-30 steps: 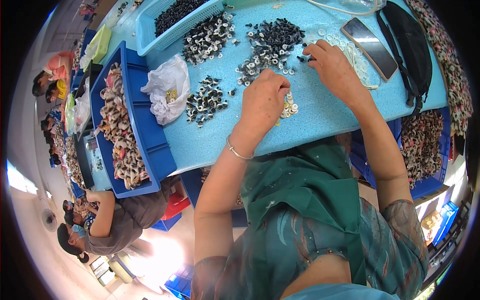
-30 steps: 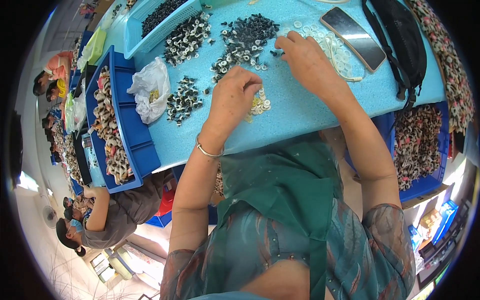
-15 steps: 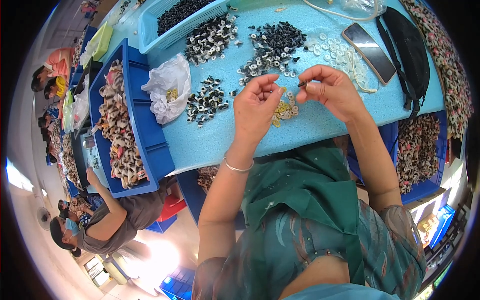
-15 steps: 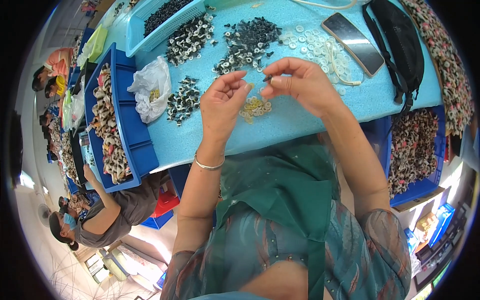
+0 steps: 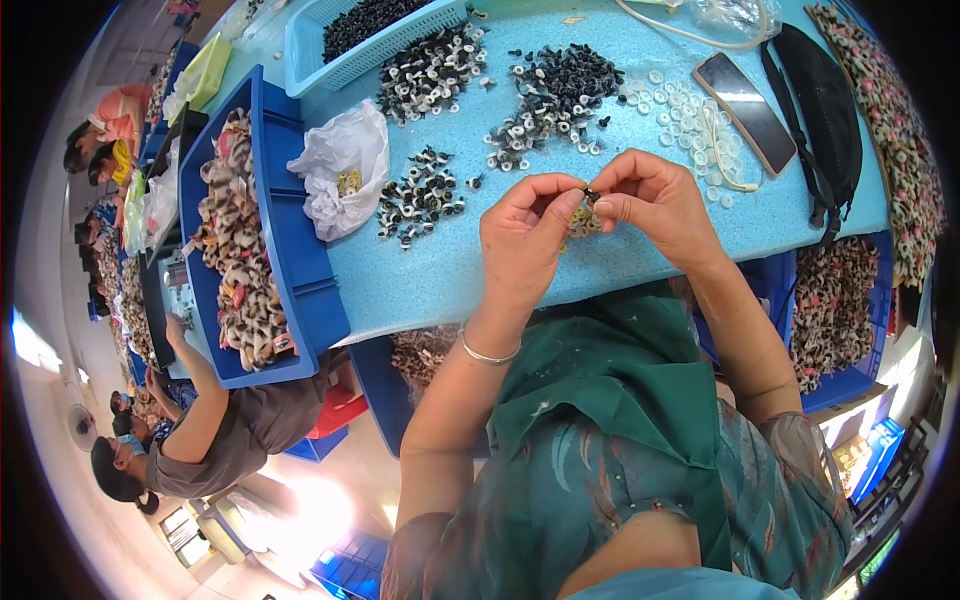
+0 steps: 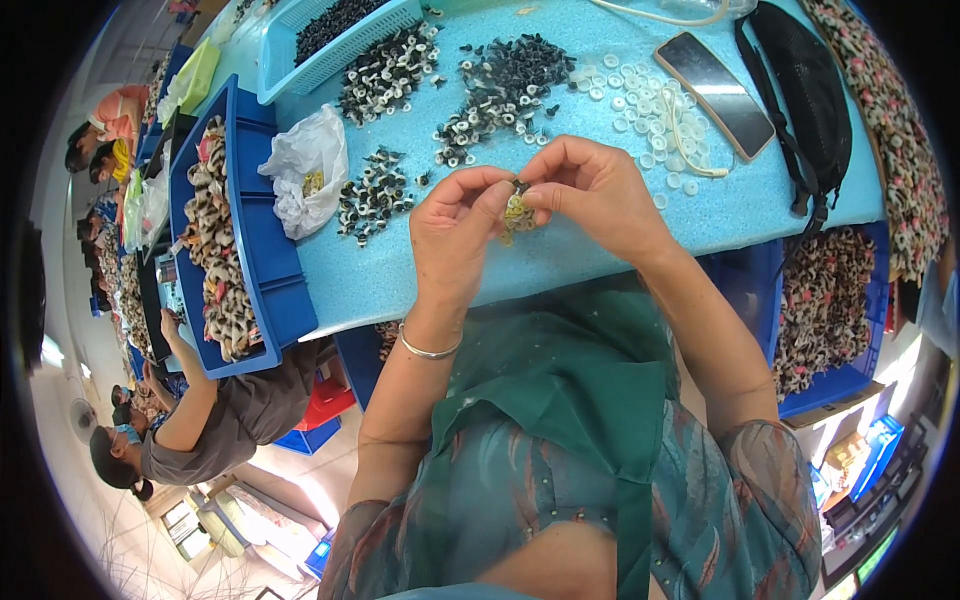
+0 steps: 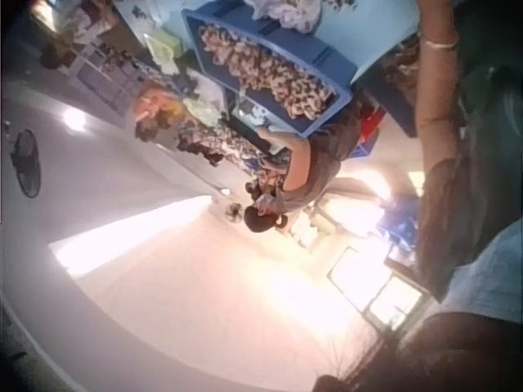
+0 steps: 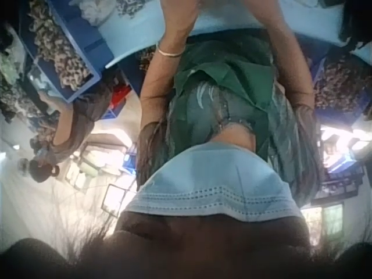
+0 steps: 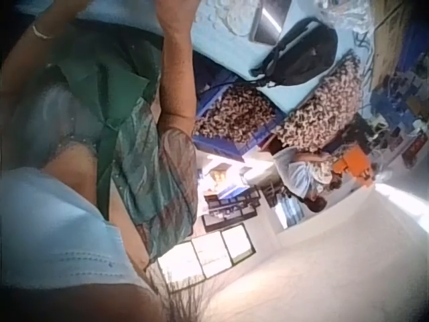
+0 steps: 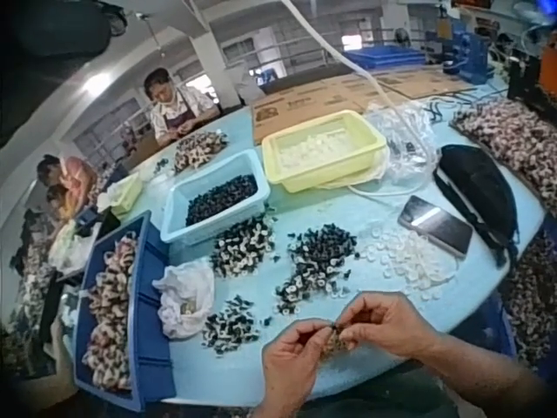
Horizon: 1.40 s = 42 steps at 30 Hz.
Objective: The person sorts and assembles small plastic button components by hand at a workshop table, taking them from bins and placing them into containers.
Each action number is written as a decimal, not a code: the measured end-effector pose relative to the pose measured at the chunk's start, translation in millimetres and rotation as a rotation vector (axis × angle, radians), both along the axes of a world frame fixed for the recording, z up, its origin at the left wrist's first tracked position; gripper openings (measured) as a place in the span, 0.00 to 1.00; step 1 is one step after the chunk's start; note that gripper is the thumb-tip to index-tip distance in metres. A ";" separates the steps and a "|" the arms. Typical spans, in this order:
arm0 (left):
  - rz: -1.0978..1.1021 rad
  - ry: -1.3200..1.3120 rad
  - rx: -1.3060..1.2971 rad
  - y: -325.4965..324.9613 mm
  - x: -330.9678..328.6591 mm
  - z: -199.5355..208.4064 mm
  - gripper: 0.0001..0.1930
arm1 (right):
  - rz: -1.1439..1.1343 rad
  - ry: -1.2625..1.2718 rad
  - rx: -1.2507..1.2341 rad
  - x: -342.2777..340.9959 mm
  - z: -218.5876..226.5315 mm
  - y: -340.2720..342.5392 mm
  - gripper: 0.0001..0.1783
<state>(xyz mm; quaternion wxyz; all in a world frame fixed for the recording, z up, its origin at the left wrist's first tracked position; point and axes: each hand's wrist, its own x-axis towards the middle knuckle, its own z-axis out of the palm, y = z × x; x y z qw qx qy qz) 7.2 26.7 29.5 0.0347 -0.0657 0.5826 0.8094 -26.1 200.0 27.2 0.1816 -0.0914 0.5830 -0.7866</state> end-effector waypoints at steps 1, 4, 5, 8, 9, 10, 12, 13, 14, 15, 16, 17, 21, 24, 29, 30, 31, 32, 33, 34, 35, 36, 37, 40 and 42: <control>-0.001 -0.001 0.000 2.1 0.4 -2.4 0.07 | -0.011 -0.036 0.010 0.4 5.1 -2.0 0.08; 0.057 0.144 -0.105 7.8 1.6 -11.2 0.07 | -0.033 -0.030 0.083 0.9 4.6 -2.6 0.10; 0.063 0.163 -0.090 9.6 1.7 -12.7 0.07 | -0.044 0.014 0.147 0.9 2.5 -2.1 0.10; 0.053 0.169 -0.099 16.8 2.8 -7.0 0.05 | -0.133 0.342 0.279 -2.1 -7.8 3.4 0.09; 0.037 0.157 -0.123 18.8 2.7 -4.8 0.04 | -0.135 0.339 0.279 -1.8 -7.0 6.6 0.09; 0.036 0.155 -0.124 18.7 2.4 -6.0 0.04 | -0.127 0.270 0.268 -1.0 -4.8 9.4 0.08; -0.065 0.190 -0.253 18.3 -0.8 -9.2 0.04 | -0.121 0.198 0.256 -0.5 -6.2 16.3 0.07; -0.071 0.189 -0.251 18.8 -4.6 -9.9 0.04 | -0.120 0.172 0.262 -1.6 -7.9 21.5 0.07; -0.100 0.183 -0.385 19.0 -10.4 -10.7 0.05 | -0.120 0.146 0.268 -2.5 -9.2 25.7 0.07; -0.130 0.178 -0.519 19.1 -17.8 -12.0 0.06 | -0.127 0.144 0.270 -3.0 -9.4 28.8 0.07; -0.126 0.177 -0.526 14.6 -28.8 -15.9 0.06 | -0.143 0.199 0.331 -4.0 -8.6 28.3 0.07; -0.067 0.518 -0.836 10.7 -44.5 -23.2 0.08 | -0.165 0.255 0.399 -4.8 -8.1 29.1 0.07; -0.109 0.882 -1.339 14.9 -67.6 -21.6 0.10 | -0.192 0.267 0.405 -5.3 -12.4 35.5 0.07; -0.185 0.866 -1.414 13.4 -72.9 -21.1 0.08 | -0.199 0.284 0.387 -4.8 -13.4 34.2 0.07; -0.041 0.747 -0.959 14.5 -61.3 -22.4 0.06 | -0.220 0.360 0.364 -2.7 -16.8 27.6 0.07; -0.015 0.604 -0.815 15.8 -53.8 -18.7 0.06 | -0.222 0.359 0.365 -2.3 -16.6 25.9 0.07; -0.013 0.604 -0.817 15.6 -47.3 -15.4 0.06 | -0.223 0.358 0.357 -1.7 -16.0 22.8 0.07; 0.020 0.573 -0.777 15.5 -40.8 -12.4 0.06 | -0.225 0.358 0.350 -1.0 -15.5 20.1 0.07; 0.052 0.541 -0.735 15.5 -35.1 -10.4 0.06 | -0.222 0.360 0.348 -0.5 -14.9 18.1 0.07; 0.058 0.541 -0.737 15.7 -29.7 -8.9 0.06 | -0.211 0.369 0.349 0.0 -13.6 15.8 0.07; 0.066 0.510 -0.690 16.4 -24.8 -7.9 0.05 | -0.200 0.379 0.349 0.7 -12.2 13.7 0.07; 0.074 0.479 -0.642 16.7 -20.3 -6.9 0.05 | -0.196 0.381 0.350 1.7 -10.3 11.9 0.07; 0.079 0.479 -0.642 16.2 -15.9 -6.5 0.05 | -0.201 0.397 0.359 2.8 -8.1 10.1 0.07; 0.078 0.364 -0.467 12.2 -4.1 -8.7 0.05 | -0.194 0.430 0.377 6.2 -5.4 6.1 0.07; 0.080 0.331 -0.420 8.0 2.1 -11.1 0.05 | -0.181 0.447 0.385 8.7 -5.2 2.8 0.07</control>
